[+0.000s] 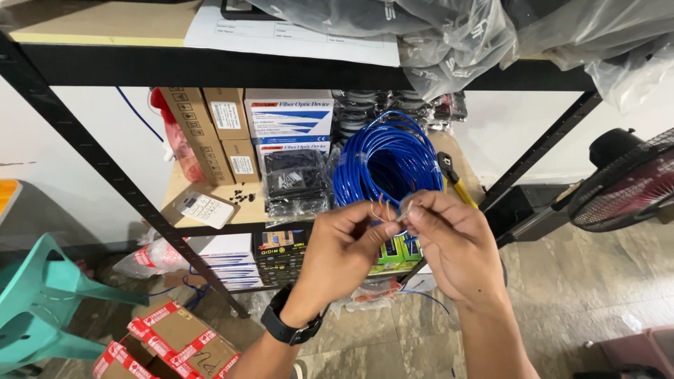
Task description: The person uncoils a length of blue ethernet cable from a coil on a shop shelf, cuts the cable end with a cutting tool, strips the outer jacket with a crimping tool, separates and arranges the exposed wires by hand, inserts them into an RJ45 connector, and crimps the connector onto the cable.
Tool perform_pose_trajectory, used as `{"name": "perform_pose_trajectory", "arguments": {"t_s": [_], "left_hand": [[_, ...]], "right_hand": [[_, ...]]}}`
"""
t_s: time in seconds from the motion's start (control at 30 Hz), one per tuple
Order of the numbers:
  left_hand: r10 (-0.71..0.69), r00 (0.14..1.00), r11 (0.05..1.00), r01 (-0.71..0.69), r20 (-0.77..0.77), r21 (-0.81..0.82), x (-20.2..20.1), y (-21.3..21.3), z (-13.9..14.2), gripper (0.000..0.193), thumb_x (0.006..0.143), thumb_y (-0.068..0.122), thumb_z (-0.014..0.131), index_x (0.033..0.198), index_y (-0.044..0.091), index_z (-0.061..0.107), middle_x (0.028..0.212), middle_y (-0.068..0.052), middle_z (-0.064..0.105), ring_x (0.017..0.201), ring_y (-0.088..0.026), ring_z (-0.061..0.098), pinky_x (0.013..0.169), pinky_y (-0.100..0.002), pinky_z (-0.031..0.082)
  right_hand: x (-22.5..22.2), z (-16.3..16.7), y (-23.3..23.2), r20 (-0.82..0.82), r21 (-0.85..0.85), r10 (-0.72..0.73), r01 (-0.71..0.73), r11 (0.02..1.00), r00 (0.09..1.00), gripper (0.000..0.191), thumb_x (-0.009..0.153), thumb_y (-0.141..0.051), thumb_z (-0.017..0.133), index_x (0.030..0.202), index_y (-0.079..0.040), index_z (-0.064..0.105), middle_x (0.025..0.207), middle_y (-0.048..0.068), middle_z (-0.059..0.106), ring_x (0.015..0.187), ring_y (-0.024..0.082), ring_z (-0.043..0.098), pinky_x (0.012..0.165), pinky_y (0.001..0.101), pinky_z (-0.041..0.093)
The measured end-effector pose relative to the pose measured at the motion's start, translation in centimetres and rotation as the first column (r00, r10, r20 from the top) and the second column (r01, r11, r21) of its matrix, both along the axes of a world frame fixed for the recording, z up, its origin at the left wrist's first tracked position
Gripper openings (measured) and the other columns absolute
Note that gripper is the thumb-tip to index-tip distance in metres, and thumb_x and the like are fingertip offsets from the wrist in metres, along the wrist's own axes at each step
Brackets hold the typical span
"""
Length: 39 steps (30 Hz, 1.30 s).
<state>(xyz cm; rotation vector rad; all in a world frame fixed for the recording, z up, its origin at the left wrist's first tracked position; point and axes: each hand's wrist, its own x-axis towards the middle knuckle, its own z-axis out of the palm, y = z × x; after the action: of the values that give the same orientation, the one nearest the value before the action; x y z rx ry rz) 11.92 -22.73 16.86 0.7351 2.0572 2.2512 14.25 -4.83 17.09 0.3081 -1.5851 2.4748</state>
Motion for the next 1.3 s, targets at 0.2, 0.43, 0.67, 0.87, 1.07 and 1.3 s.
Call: {"name": "perform_pose_trajectory", "arguments": {"t_s": [0.2,0.43,0.67,0.87,1.07,1.3], "left_hand": [[-0.033,0.999,0.981,0.026,0.035,0.194,-0.4,0.7,-1.0,0.003,0.096,0.004,0.071,0.095,0.001,0.07,0.067,0.006,0.06,0.056,-0.001,0.048,0.048,-0.022,0.037],[-0.054,0.996,0.983,0.04,0.072,0.18,-0.7,0.3,-1.0,0.006,0.097,0.007,0.071,0.095,0.001,0.072,0.069,0.004,0.061,0.057,-0.002,0.049,0.05,-0.022,0.039],[0.189,0.865,0.978,-0.209,-0.465,0.009,-0.2,0.3,-0.1,0.008,0.09,0.003,0.077,0.097,0.002,0.075,0.09,-0.006,0.077,0.08,-0.01,0.061,0.078,-0.029,0.047],[0.179,0.944,0.981,-0.15,-0.277,0.126,-0.2,0.9,-0.5,0.008,0.092,0.005,0.074,0.099,0.001,0.073,0.097,-0.006,0.078,0.087,-0.01,0.07,0.077,-0.027,0.055],[0.113,0.965,0.99,-0.088,-0.239,0.11,-0.5,0.9,-0.7,0.004,0.094,0.004,0.072,0.095,0.0,0.071,0.086,-0.006,0.074,0.08,-0.008,0.065,0.071,-0.026,0.053],[0.082,0.966,0.994,-0.097,-0.245,-0.047,-0.6,0.8,-0.1,0.012,0.095,0.008,0.072,0.087,0.001,0.067,0.073,-0.005,0.069,0.065,-0.009,0.062,0.06,-0.027,0.05]], "right_hand": [[-0.2,0.9,-0.2,-0.074,0.235,-0.144,0.158,0.959,0.987,0.014,0.098,0.0,0.064,0.109,0.008,0.068,0.1,0.009,0.066,0.089,0.013,0.058,0.082,0.0272,0.048],[0.8,1.3,0.9,-0.237,0.652,-0.167,0.284,0.703,0.957,0.013,0.091,-0.002,0.07,0.1,0.006,0.071,0.098,0.004,0.068,0.086,0.009,0.062,0.073,0.0233,0.049],[0.2,0.0,1.4,0.006,0.08,-0.003,0.003,0.997,1.0,0.009,0.097,0.005,0.062,0.099,0.013,0.067,0.09,0.012,0.064,0.079,0.017,0.058,0.07,0.0291,0.046],[0.0,-0.9,1.1,-0.097,-0.053,0.123,-0.129,0.99,0.988,0.013,0.099,0.003,0.063,0.107,0.013,0.065,0.098,0.014,0.064,0.09,0.019,0.058,0.08,0.0311,0.047],[-0.3,-2.0,-1.7,-0.165,0.036,-0.052,0.059,0.998,0.985,0.032,0.087,0.007,0.071,0.119,0.01,0.068,0.115,0.002,0.064,0.107,0.014,0.061,0.096,0.0292,0.051],[-0.5,-0.6,-1.4,-0.531,0.53,-0.343,0.62,0.579,0.775,0.009,0.087,0.007,0.076,0.093,0.001,0.074,0.092,0.004,0.07,0.08,0.01,0.066,0.069,0.024,0.052]]}}
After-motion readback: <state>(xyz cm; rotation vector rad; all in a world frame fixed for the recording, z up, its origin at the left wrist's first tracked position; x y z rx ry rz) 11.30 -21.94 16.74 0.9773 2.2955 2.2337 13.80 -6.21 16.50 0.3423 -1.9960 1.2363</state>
